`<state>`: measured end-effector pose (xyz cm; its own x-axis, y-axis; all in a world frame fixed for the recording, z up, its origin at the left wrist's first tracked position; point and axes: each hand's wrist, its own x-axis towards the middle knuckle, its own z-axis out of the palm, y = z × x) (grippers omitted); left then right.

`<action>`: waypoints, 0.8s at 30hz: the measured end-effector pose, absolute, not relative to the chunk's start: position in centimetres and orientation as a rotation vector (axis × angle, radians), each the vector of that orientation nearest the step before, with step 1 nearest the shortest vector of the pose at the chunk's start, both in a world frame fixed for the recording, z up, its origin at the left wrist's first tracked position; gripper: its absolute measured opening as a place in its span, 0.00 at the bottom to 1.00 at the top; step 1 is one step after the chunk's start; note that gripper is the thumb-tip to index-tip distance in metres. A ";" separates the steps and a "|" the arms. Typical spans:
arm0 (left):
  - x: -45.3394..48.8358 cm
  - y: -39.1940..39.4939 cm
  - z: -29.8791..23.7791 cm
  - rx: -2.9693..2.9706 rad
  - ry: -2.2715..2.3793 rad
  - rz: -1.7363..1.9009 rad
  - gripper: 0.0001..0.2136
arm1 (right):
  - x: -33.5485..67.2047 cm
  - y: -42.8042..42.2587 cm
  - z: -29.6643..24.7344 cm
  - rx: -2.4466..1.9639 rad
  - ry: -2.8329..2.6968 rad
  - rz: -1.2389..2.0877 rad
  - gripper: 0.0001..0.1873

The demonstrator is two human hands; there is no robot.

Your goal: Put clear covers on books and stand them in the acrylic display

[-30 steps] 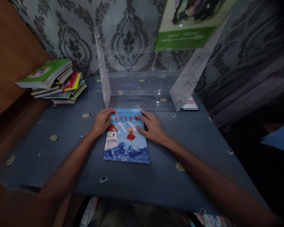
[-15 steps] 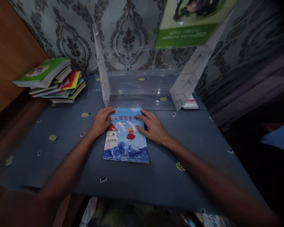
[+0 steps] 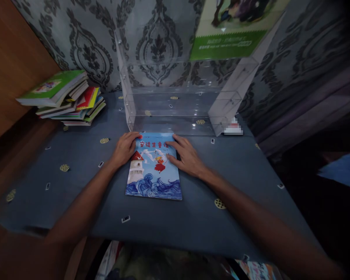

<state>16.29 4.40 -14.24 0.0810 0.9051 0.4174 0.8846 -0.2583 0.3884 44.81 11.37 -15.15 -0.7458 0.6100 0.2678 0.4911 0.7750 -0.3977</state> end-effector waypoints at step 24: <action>16.4 4.2 -14.2 2.273 1.919 0.908 0.15 | 44.8 11.2 -14.9 -0.836 -2.604 0.428 0.27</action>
